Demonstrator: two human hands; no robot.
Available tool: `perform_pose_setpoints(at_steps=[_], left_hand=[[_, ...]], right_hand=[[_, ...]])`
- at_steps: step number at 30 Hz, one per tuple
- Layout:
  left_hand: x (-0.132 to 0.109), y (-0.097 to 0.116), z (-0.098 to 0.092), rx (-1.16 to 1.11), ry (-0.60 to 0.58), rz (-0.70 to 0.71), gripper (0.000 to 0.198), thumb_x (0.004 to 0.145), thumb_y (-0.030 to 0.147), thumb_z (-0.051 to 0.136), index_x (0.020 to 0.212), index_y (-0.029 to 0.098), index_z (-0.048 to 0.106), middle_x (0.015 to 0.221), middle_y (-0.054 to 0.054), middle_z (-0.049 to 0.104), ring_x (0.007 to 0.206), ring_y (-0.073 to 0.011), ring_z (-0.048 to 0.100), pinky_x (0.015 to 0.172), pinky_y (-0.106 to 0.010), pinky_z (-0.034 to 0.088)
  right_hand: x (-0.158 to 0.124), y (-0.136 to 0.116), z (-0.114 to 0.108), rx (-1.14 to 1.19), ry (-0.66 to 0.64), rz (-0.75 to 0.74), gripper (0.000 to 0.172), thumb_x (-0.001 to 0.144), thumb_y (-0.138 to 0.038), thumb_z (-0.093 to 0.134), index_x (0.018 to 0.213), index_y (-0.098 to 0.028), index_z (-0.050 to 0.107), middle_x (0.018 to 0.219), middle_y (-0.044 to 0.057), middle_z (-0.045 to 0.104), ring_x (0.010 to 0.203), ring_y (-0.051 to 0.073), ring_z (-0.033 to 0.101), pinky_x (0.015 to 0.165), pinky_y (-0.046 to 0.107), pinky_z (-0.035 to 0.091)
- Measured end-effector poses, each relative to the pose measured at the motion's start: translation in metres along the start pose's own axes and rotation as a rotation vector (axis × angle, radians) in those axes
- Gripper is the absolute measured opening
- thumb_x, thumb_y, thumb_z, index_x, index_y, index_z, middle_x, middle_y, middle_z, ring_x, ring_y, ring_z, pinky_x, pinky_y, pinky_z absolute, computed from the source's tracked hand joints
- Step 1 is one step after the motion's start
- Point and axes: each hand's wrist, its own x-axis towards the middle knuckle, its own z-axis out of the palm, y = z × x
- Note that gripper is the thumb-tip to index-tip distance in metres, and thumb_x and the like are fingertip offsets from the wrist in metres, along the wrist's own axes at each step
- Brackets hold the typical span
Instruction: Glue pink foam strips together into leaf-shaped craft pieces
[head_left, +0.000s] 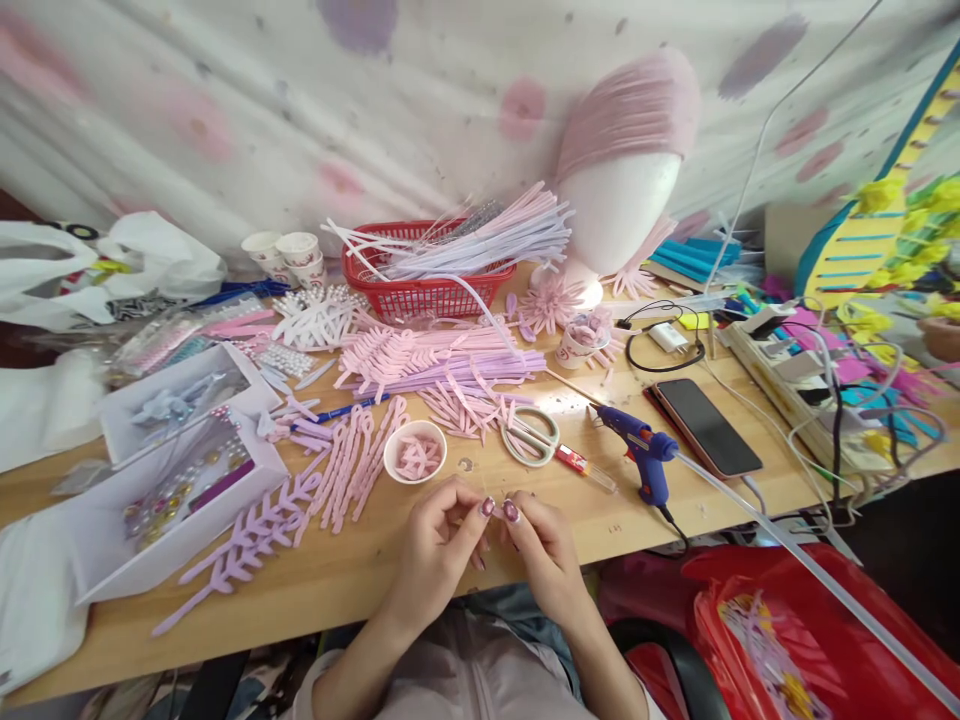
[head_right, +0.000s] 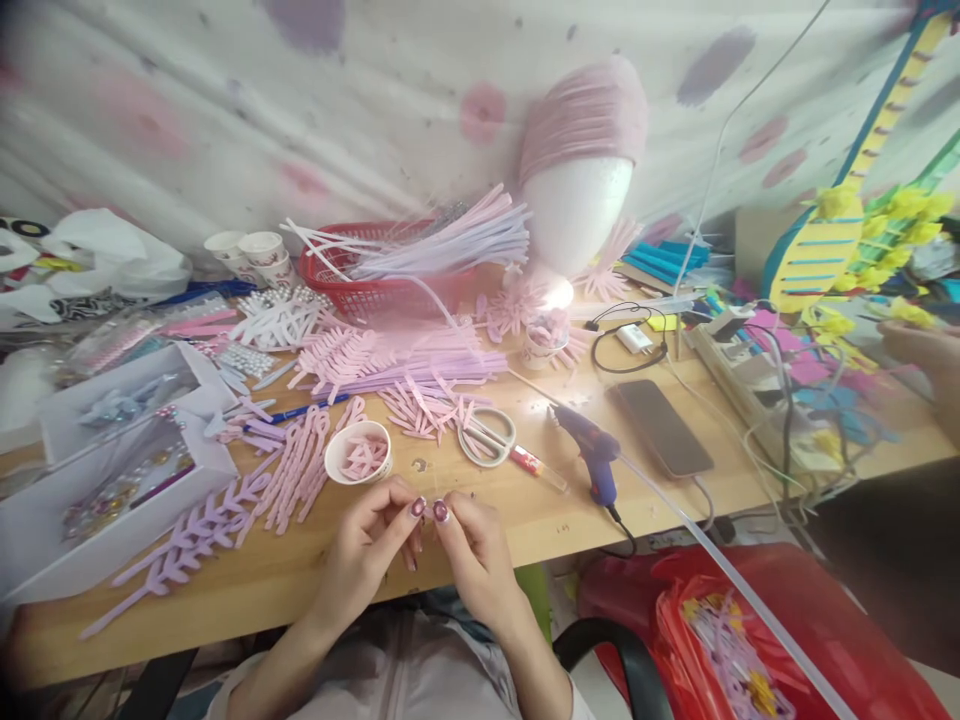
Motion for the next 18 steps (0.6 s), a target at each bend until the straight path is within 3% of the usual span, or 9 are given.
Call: perform_pose_setpoints(at_steps=[3, 9, 18], left_hand=[[-0.001, 0.001, -0.003, 0.066, -0.039, 0.013, 0.025, 0.087, 0.036, 0.057, 0.071, 0.016, 0.057, 0.066, 0.002, 0.052, 0.052, -0.0091, 0.053, 0.044, -0.018, 0.047], [-0.006, -0.002, -0.007, 0.15, -0.084, 0.074, 0.023, 0.091, 0.033, 0.051, 0.075, 0.018, 0.055, 0.074, 0.0, 0.051, 0.055, -0.0097, 0.054, 0.048, -0.02, 0.048], [-0.007, -0.003, -0.015, 0.291, -0.057, 0.252, 0.015, 0.089, 0.018, 0.05, 0.074, 0.019, 0.054, 0.077, -0.003, 0.054, 0.071, -0.0158, 0.057, 0.058, -0.022, 0.048]], right_hand=[[-0.001, -0.001, -0.001, -0.067, -0.002, -0.065, 0.037, 0.097, -0.028, 0.041, 0.062, -0.019, 0.048, 0.057, -0.003, 0.047, 0.052, 0.011, 0.044, 0.053, 0.025, 0.032], [-0.002, -0.001, 0.01, -0.097, 0.15, -0.093, 0.039, 0.097, -0.026, 0.04, 0.06, -0.019, 0.046, 0.053, -0.003, 0.044, 0.048, 0.01, 0.041, 0.049, 0.024, 0.031], [0.004, -0.005, 0.026, -0.041, 0.261, 0.026, 0.039, 0.097, -0.033, 0.043, 0.061, -0.019, 0.049, 0.054, -0.004, 0.044, 0.05, 0.011, 0.042, 0.05, 0.024, 0.031]])
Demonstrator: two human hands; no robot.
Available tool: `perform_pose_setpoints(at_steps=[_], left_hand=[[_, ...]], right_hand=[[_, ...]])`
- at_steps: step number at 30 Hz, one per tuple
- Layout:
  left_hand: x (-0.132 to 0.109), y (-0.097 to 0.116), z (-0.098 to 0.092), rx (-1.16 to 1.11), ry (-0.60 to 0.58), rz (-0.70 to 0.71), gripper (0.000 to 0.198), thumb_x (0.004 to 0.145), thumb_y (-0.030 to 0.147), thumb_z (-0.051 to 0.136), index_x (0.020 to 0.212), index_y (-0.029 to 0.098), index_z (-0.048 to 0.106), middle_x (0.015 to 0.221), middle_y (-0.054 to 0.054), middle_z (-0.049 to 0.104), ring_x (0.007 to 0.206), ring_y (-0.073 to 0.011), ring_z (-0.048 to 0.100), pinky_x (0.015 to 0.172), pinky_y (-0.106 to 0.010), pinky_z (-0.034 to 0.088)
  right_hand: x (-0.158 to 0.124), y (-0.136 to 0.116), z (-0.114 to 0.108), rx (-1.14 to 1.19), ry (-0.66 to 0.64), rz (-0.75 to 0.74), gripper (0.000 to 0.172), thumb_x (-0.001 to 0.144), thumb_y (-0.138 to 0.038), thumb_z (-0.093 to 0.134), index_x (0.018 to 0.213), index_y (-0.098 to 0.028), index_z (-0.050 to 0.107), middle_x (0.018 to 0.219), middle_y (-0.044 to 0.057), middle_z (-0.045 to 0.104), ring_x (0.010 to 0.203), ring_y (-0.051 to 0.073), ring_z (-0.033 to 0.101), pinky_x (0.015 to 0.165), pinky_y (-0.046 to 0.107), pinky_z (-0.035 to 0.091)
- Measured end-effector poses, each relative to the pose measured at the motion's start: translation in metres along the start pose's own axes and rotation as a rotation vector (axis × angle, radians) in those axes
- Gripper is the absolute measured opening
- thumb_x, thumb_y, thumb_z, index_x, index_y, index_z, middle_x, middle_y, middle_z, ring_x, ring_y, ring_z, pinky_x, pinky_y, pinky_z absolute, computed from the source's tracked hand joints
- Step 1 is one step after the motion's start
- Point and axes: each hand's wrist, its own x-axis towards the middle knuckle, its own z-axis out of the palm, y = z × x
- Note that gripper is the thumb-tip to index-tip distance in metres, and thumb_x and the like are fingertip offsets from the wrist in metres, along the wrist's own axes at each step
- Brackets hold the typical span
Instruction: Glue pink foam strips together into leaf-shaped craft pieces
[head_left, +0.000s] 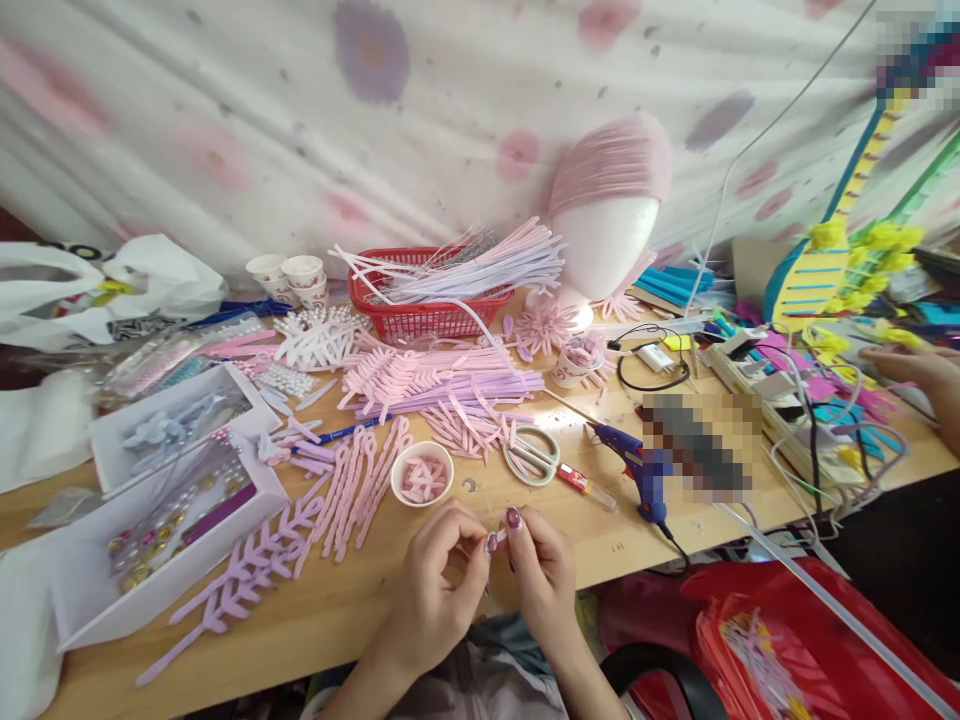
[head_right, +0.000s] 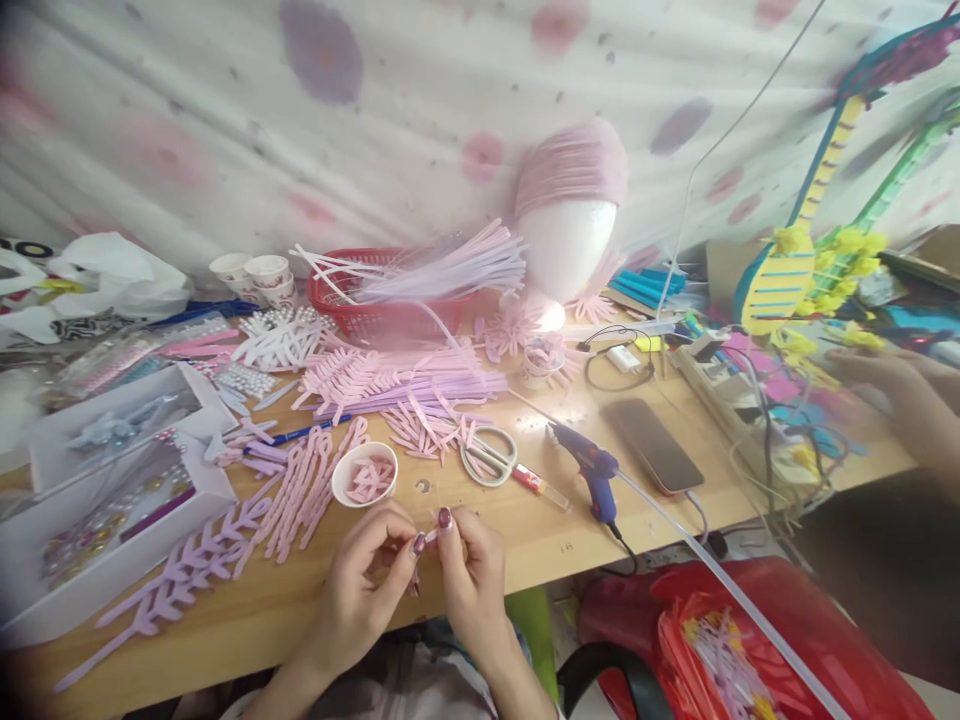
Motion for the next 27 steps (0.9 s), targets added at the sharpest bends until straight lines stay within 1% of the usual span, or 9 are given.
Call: perform_pose_setpoints(at_steps=[4, 7, 11, 14, 16, 18, 21, 23, 27], left_hand=[[-0.002, 0.002, -0.005, -0.014, 0.003, 0.008, 0.015, 0.09, 0.019, 0.049, 0.076, 0.019, 0.054, 0.076, -0.002, 0.053, 0.063, -0.0128, 0.055, 0.054, -0.021, 0.047], [-0.001, 0.003, -0.016, 0.031, 0.098, 0.042, 0.015, 0.09, 0.02, 0.049, 0.077, 0.019, 0.055, 0.075, -0.001, 0.052, 0.059, -0.0116, 0.052, 0.05, -0.02, 0.043], [0.007, -0.001, -0.038, 0.286, 0.275, 0.144, 0.01, 0.086, 0.017, 0.054, 0.076, 0.02, 0.055, 0.071, 0.0, 0.053, 0.062, -0.0133, 0.051, 0.053, -0.022, 0.039], [0.014, -0.006, -0.049, 0.438, 0.328, 0.161, 0.013, 0.084, 0.016, 0.055, 0.072, 0.021, 0.053, 0.064, 0.003, 0.049, 0.054, -0.0121, 0.045, 0.053, -0.023, 0.037], [0.016, -0.01, -0.05, 0.469, 0.34, 0.173, 0.014, 0.083, 0.017, 0.056, 0.07, 0.021, 0.051, 0.063, 0.004, 0.048, 0.052, -0.0117, 0.044, 0.052, -0.023, 0.037], [0.015, -0.012, -0.051, 0.462, 0.358, 0.192, 0.012, 0.083, 0.017, 0.057, 0.073, 0.021, 0.051, 0.066, 0.003, 0.05, 0.054, -0.0118, 0.046, 0.052, -0.022, 0.039], [0.011, -0.012, -0.054, 0.445, 0.373, 0.221, 0.006, 0.083, 0.016, 0.057, 0.081, 0.021, 0.054, 0.074, 0.001, 0.054, 0.06, -0.0129, 0.051, 0.055, -0.023, 0.042], [0.009, -0.01, -0.059, 0.454, 0.366, 0.249, 0.007, 0.083, 0.015, 0.057, 0.084, 0.021, 0.055, 0.075, 0.001, 0.053, 0.061, -0.0129, 0.051, 0.057, -0.023, 0.043], [0.004, -0.009, -0.066, 0.482, 0.365, 0.261, 0.008, 0.082, 0.014, 0.058, 0.085, 0.021, 0.056, 0.077, 0.001, 0.054, 0.061, -0.0127, 0.051, 0.056, -0.024, 0.043]], right_hand=[[0.008, 0.003, -0.002, 0.063, 0.101, 0.068, 0.041, 0.097, -0.039, 0.041, 0.061, -0.02, 0.045, 0.055, -0.004, 0.04, 0.05, 0.011, 0.038, 0.05, 0.025, 0.03], [0.025, 0.005, -0.015, 0.002, 0.147, 0.072, 0.04, 0.097, -0.041, 0.04, 0.063, -0.02, 0.047, 0.056, -0.004, 0.039, 0.052, 0.012, 0.038, 0.051, 0.026, 0.031], [0.06, 0.006, -0.04, -0.313, 0.109, 0.041, 0.032, 0.093, -0.038, 0.044, 0.069, -0.019, 0.052, 0.061, -0.002, 0.048, 0.059, 0.015, 0.046, 0.055, 0.026, 0.033], [0.088, 0.006, -0.052, -0.639, 0.054, 0.044, 0.021, 0.09, -0.033, 0.047, 0.075, -0.019, 0.055, 0.065, 0.0, 0.056, 0.06, 0.016, 0.05, 0.056, 0.026, 0.034], [0.103, 0.006, -0.052, -0.827, 0.0, 0.077, 0.019, 0.088, -0.029, 0.048, 0.076, -0.019, 0.058, 0.064, 0.002, 0.059, 0.059, 0.017, 0.051, 0.055, 0.027, 0.032], [0.114, 0.006, -0.047, -0.913, -0.048, 0.102, 0.019, 0.085, -0.028, 0.049, 0.073, -0.018, 0.06, 0.061, 0.003, 0.06, 0.058, 0.017, 0.052, 0.054, 0.027, 0.029], [0.122, 0.008, -0.037, -0.928, -0.077, 0.112, 0.018, 0.081, -0.026, 0.054, 0.067, -0.018, 0.062, 0.061, 0.006, 0.063, 0.059, 0.019, 0.054, 0.054, 0.028, 0.027], [0.126, 0.009, -0.034, -0.932, -0.087, 0.123, 0.015, 0.078, -0.023, 0.056, 0.066, -0.018, 0.062, 0.062, 0.007, 0.064, 0.061, 0.019, 0.055, 0.055, 0.028, 0.027], [0.128, 0.008, -0.037, -0.882, -0.089, 0.139, 0.013, 0.075, -0.017, 0.055, 0.064, -0.017, 0.061, 0.061, 0.006, 0.063, 0.059, 0.018, 0.054, 0.055, 0.028, 0.028]])
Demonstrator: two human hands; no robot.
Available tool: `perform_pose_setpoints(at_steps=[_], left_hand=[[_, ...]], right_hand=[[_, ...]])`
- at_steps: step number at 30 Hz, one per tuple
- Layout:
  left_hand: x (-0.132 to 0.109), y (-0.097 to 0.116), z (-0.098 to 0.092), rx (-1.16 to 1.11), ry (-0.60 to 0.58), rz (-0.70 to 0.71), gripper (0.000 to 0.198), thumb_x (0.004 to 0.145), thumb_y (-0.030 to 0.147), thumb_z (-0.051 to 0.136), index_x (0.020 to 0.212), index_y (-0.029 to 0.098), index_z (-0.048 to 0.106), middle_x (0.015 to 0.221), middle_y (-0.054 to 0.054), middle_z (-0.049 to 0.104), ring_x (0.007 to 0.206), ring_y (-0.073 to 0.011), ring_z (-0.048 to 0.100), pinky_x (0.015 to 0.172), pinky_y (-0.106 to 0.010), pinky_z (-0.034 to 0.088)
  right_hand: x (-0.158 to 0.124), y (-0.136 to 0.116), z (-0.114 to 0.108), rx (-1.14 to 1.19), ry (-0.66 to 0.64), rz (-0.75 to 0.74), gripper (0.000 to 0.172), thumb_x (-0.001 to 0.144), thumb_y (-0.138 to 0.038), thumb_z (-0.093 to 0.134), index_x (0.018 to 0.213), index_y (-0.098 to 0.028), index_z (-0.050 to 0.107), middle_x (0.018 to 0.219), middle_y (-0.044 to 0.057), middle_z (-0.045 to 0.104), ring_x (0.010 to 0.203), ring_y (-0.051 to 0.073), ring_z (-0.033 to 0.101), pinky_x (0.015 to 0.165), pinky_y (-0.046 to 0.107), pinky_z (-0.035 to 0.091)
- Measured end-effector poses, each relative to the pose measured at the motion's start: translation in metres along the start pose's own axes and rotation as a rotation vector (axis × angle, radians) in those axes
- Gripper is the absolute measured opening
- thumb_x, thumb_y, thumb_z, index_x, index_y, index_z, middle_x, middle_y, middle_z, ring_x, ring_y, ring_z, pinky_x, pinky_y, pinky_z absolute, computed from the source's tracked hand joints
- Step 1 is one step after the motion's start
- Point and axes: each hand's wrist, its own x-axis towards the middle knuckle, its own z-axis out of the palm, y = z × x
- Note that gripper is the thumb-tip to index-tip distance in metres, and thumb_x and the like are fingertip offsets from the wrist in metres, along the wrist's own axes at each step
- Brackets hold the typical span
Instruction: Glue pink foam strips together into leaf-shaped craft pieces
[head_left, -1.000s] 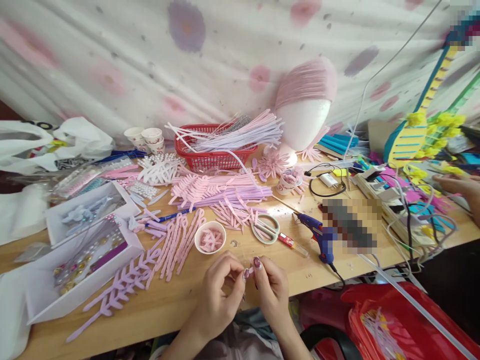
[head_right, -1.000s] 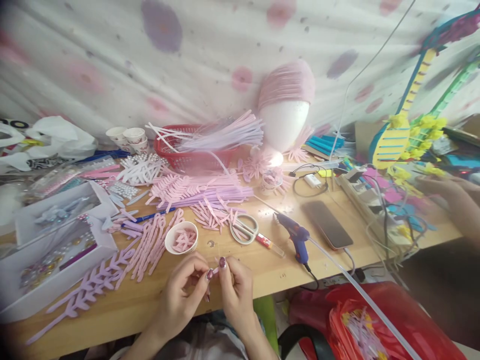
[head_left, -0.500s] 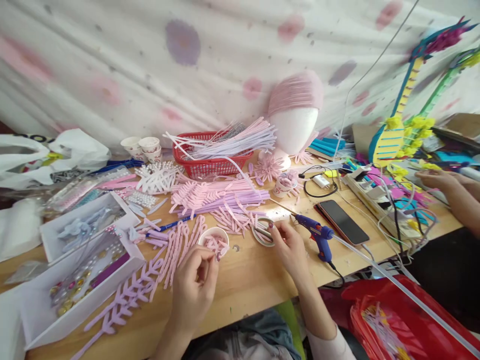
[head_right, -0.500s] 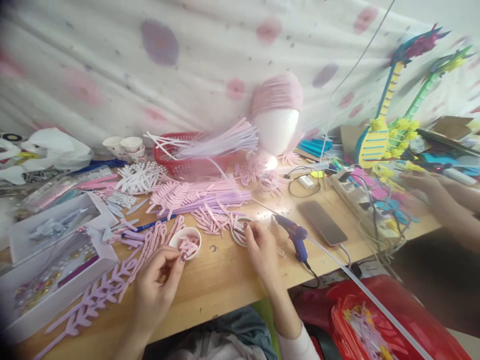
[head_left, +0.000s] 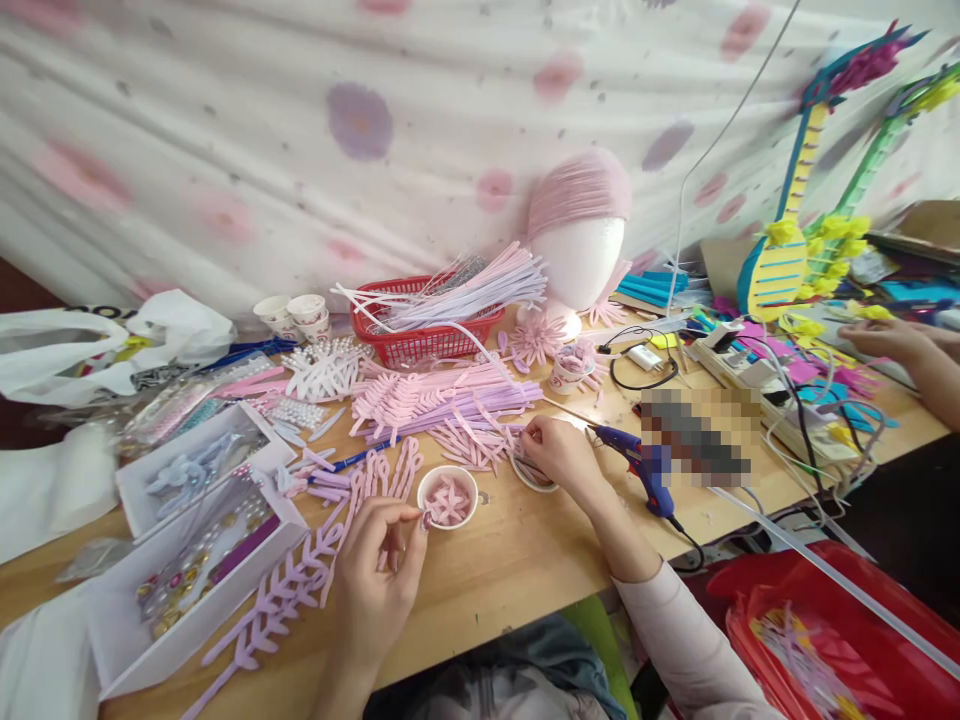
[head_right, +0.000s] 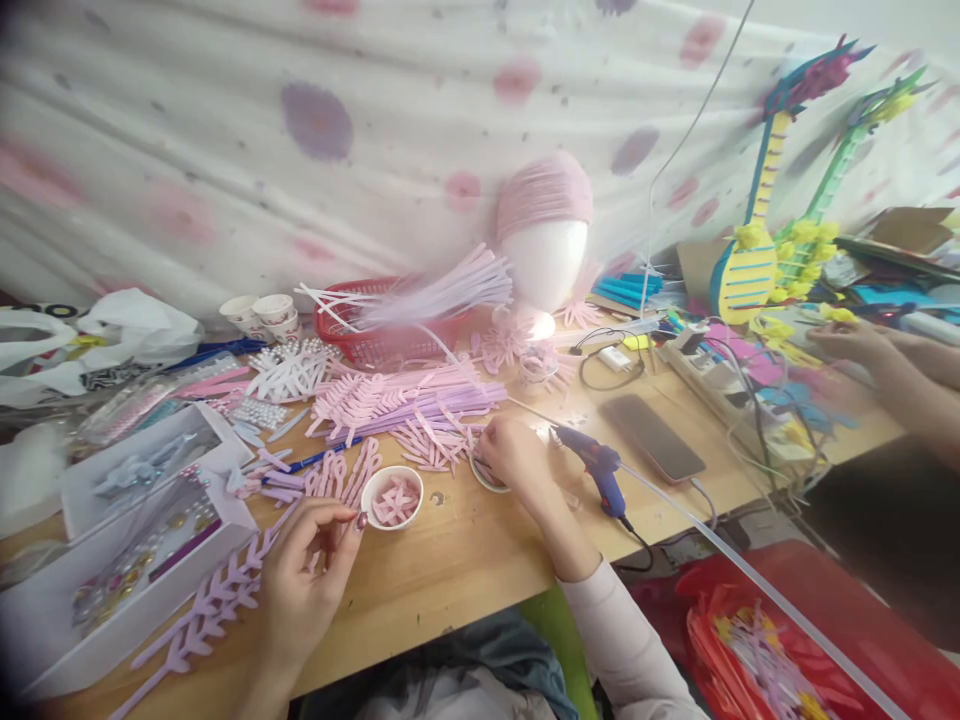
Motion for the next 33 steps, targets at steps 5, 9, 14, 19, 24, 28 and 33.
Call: perform_pose_setpoints(at_steps=[5, 9, 14, 19, 24, 28, 33], left_hand=[[-0.007, 0.013, 0.003, -0.041, 0.032, 0.019, 0.008, 0.081, 0.014, 0.06, 0.082, 0.022, 0.06, 0.072, 0.0, 0.059, 0.056, -0.0128, 0.052, 0.053, -0.024, 0.042], [-0.015, 0.039, 0.023, -0.168, -0.145, -0.044, 0.01, 0.083, 0.019, 0.059, 0.09, 0.023, 0.066, 0.062, 0.002, 0.061, 0.046, -0.0107, 0.05, 0.045, -0.022, 0.039], [-0.021, 0.054, 0.047, -0.293, -0.413, -0.114, 0.046, 0.084, 0.021, 0.061, 0.129, 0.024, 0.051, 0.072, 0.002, 0.068, 0.049, -0.0093, 0.056, 0.045, -0.018, 0.044], [0.004, 0.041, 0.018, 0.051, -0.091, 0.071, 0.013, 0.084, 0.015, 0.059, 0.09, 0.022, 0.068, 0.076, -0.001, 0.067, 0.061, -0.0125, 0.058, 0.06, -0.023, 0.046], [0.039, 0.032, 0.006, 0.417, -0.211, 0.098, 0.011, 0.082, 0.023, 0.061, 0.077, 0.022, 0.07, 0.091, -0.006, 0.064, 0.091, -0.0235, 0.06, 0.083, -0.036, 0.047], [0.044, 0.029, 0.025, 0.551, -0.318, 0.08, 0.013, 0.079, 0.017, 0.061, 0.073, 0.022, 0.071, 0.097, -0.008, 0.064, 0.098, -0.029, 0.058, 0.085, -0.042, 0.046], [0.043, 0.032, 0.026, 0.454, -0.307, -0.026, 0.015, 0.078, 0.016, 0.059, 0.068, 0.021, 0.068, 0.102, -0.008, 0.064, 0.103, -0.028, 0.057, 0.092, -0.043, 0.041]], right_hand=[[-0.019, 0.004, -0.007, 0.178, -0.008, -0.029, 0.019, 0.084, -0.026, 0.049, 0.067, -0.018, 0.057, 0.057, 0.0, 0.057, 0.053, 0.015, 0.05, 0.051, 0.025, 0.032], [-0.052, 0.005, -0.006, 0.678, -0.06, -0.085, 0.028, 0.087, -0.04, 0.051, 0.071, -0.018, 0.054, 0.055, -0.004, 0.046, 0.048, 0.011, 0.04, 0.046, 0.023, 0.03], [-0.085, 0.004, 0.001, 1.049, -0.116, -0.009, 0.033, 0.083, -0.049, 0.06, 0.072, -0.019, 0.054, 0.056, -0.005, 0.045, 0.048, 0.009, 0.036, 0.046, 0.022, 0.03], [-0.092, 0.013, 0.01, 1.243, -0.217, 0.001, 0.028, 0.085, -0.044, 0.062, 0.076, -0.019, 0.055, 0.064, 0.0, 0.059, 0.056, 0.012, 0.052, 0.053, 0.025, 0.044], [-0.092, 0.021, 0.024, 1.444, -0.238, 0.017, 0.025, 0.082, -0.037, 0.068, 0.072, -0.019, 0.055, 0.075, 0.003, 0.066, 0.06, 0.013, 0.06, 0.056, 0.027, 0.05], [-0.093, 0.018, 0.029, 1.613, -0.265, 0.132, 0.024, 0.076, -0.033, 0.074, 0.074, -0.019, 0.055, 0.076, 0.002, 0.065, 0.058, 0.012, 0.059, 0.054, 0.026, 0.052], [-0.097, 0.008, 0.022, 1.76, -0.368, 0.229, 0.023, 0.077, -0.026, 0.071, 0.092, -0.023, 0.054, 0.077, -0.002, 0.058, 0.06, 0.012, 0.058, 0.051, 0.024, 0.051]])
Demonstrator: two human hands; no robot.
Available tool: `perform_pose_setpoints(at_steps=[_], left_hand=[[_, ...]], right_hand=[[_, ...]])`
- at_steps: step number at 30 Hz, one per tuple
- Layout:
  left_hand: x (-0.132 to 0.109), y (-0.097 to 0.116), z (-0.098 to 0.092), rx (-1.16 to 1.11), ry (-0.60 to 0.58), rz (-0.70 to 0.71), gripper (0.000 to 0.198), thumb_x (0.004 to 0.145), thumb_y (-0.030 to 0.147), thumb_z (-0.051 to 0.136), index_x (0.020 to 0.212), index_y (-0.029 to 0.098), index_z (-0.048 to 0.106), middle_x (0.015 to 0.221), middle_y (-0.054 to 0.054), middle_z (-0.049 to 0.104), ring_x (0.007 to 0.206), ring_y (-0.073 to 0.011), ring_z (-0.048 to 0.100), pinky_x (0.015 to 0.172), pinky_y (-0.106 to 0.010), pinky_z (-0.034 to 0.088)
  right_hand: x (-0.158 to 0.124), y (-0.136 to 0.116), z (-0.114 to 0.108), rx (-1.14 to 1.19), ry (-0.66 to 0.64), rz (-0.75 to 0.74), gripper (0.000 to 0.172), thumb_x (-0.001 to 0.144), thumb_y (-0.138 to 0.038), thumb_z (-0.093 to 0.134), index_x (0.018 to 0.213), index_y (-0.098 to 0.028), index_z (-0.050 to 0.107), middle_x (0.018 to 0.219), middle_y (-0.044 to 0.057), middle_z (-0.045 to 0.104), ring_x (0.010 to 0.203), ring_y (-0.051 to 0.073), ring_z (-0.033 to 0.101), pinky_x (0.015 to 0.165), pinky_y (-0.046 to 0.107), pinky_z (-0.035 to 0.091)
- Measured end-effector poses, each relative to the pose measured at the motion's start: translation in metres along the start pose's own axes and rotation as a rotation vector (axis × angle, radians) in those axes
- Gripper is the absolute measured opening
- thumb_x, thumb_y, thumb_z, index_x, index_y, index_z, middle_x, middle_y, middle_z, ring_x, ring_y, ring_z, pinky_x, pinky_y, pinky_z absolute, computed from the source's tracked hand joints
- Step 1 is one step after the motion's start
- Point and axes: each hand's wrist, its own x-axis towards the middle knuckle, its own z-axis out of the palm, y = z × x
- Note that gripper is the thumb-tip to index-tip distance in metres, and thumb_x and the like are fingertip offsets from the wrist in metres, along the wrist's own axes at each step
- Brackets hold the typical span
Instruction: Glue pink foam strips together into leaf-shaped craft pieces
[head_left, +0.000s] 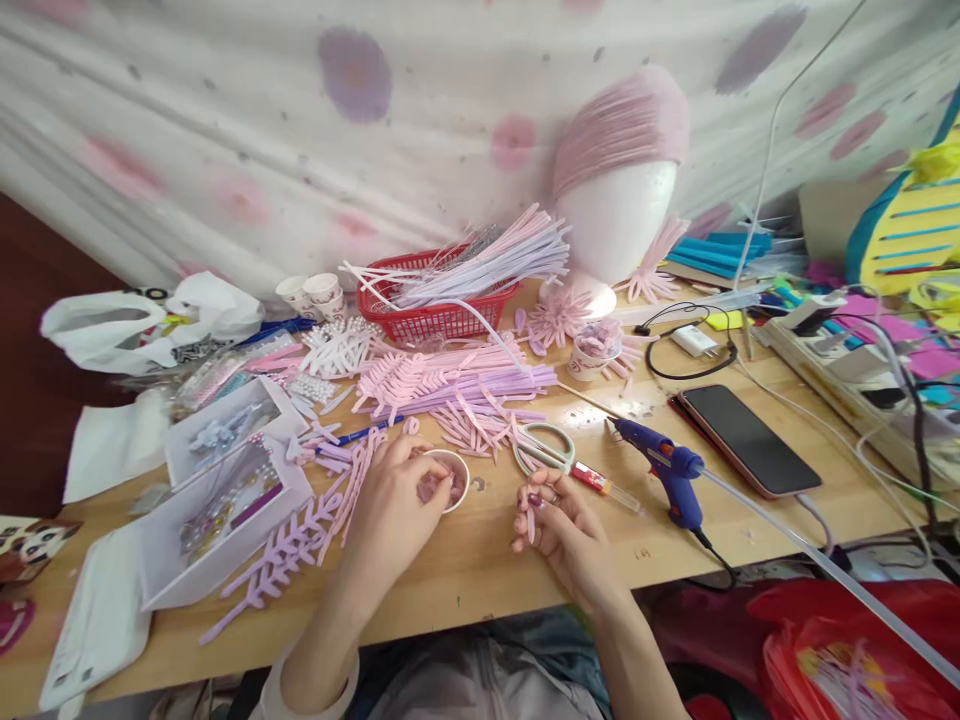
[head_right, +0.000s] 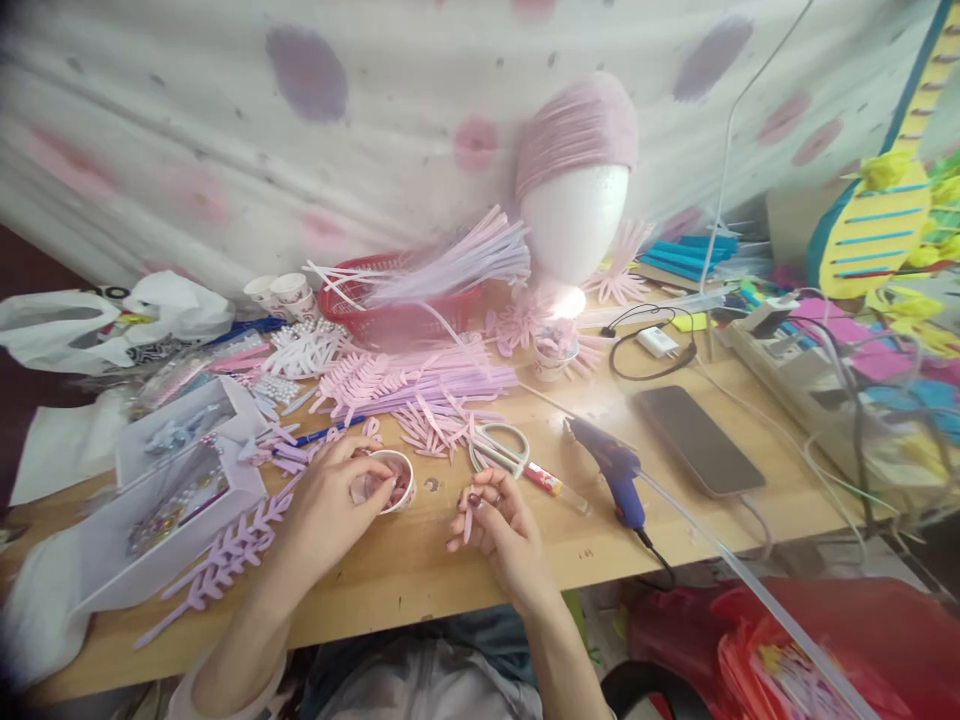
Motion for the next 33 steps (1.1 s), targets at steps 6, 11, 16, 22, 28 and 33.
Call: perform_pose_setpoints(at_steps=[6, 11, 16, 22, 28, 33], left_hand=[[0.001, -0.002, -0.016, -0.436, 0.064, -0.198, 0.008, 0.079, 0.024, 0.059, 0.073, 0.019, 0.061, 0.088, -0.004, 0.062, 0.087, -0.02, 0.058, 0.08, -0.031, 0.044], [0.001, 0.002, -0.019, -0.932, -0.141, -0.376, 0.012, 0.078, 0.03, 0.063, 0.074, 0.018, 0.064, 0.072, 0.0, 0.062, 0.071, -0.0153, 0.057, 0.065, -0.025, 0.043], [0.0, 0.005, -0.022, -1.166, -0.215, -0.399, 0.015, 0.076, 0.027, 0.065, 0.068, 0.015, 0.063, 0.063, 0.002, 0.057, 0.059, -0.0093, 0.047, 0.055, -0.02, 0.036], [0.0, -0.001, -0.021, -1.271, -0.24, -0.44, 0.02, 0.077, 0.031, 0.065, 0.07, 0.013, 0.062, 0.061, 0.002, 0.054, 0.053, -0.0067, 0.039, 0.048, -0.019, 0.027], [0.001, -0.009, -0.015, -1.322, -0.253, -0.447, 0.02, 0.076, 0.032, 0.067, 0.07, 0.013, 0.064, 0.061, 0.001, 0.054, 0.053, -0.0063, 0.04, 0.048, -0.018, 0.028], [0.002, -0.011, -0.015, -1.312, -0.256, -0.459, 0.024, 0.076, 0.036, 0.068, 0.07, 0.014, 0.062, 0.059, 0.003, 0.051, 0.048, -0.0051, 0.035, 0.043, -0.017, 0.023]], right_hand=[[0.0, -0.004, 0.02, -0.115, -0.093, -0.007, 0.01, 0.084, -0.023, 0.056, 0.093, -0.024, 0.054, 0.069, -0.006, 0.04, 0.047, 0.005, 0.026, 0.04, 0.015, 0.02], [0.008, -0.007, 0.048, -0.598, -0.179, -0.268, 0.023, 0.089, -0.029, 0.059, 0.11, -0.022, 0.057, 0.065, -0.007, 0.03, 0.056, 0.01, 0.029, 0.051, 0.022, 0.027], [0.014, -0.005, 0.064, -0.655, -0.22, -0.293, 0.014, 0.087, -0.032, 0.061, 0.091, -0.018, 0.06, 0.061, -0.007, 0.035, 0.052, 0.009, 0.028, 0.048, 0.022, 0.024], [0.016, -0.002, 0.071, -0.723, -0.177, -0.32, 0.012, 0.085, -0.029, 0.063, 0.084, -0.017, 0.062, 0.056, -0.009, 0.031, 0.048, 0.008, 0.024, 0.044, 0.022, 0.02], [0.021, 0.001, 0.075, -0.777, -0.123, -0.372, 0.008, 0.083, -0.025, 0.064, 0.081, -0.018, 0.06, 0.057, -0.009, 0.027, 0.049, 0.008, 0.024, 0.044, 0.021, 0.022], [0.022, -0.001, 0.076, -0.832, -0.136, -0.396, 0.008, 0.083, -0.025, 0.063, 0.08, -0.017, 0.061, 0.056, -0.009, 0.026, 0.048, 0.008, 0.023, 0.044, 0.021, 0.02]])
